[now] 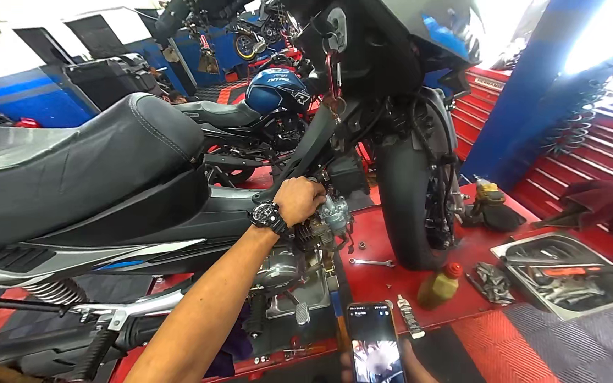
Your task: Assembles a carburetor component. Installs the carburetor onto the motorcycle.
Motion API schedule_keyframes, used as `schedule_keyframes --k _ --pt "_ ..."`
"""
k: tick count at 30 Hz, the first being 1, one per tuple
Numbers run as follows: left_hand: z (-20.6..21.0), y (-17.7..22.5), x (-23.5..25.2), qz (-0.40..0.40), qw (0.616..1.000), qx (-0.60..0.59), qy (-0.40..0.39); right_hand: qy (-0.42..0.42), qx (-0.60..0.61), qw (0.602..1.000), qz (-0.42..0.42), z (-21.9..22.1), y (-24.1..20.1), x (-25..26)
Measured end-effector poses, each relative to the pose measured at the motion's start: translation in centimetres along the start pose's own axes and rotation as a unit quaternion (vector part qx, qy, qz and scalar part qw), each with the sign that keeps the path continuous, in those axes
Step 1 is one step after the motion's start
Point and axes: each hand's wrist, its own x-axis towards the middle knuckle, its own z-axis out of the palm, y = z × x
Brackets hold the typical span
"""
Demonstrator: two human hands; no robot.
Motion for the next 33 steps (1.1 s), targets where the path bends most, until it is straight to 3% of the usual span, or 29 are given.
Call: schedule_keyframes --k 11,33 --pt "-1.9 -0.6 1.3 0.048 0.995 0.021 -0.081 -0.029 0.021 0.998 -0.044 2.7 0.8 2.7" --pt "-3.3 -0.7 2.0 0.067 0.994 0.053 -0.062 -0.035 -0.001 0.998 -0.053 5.1 2.0 3.1"
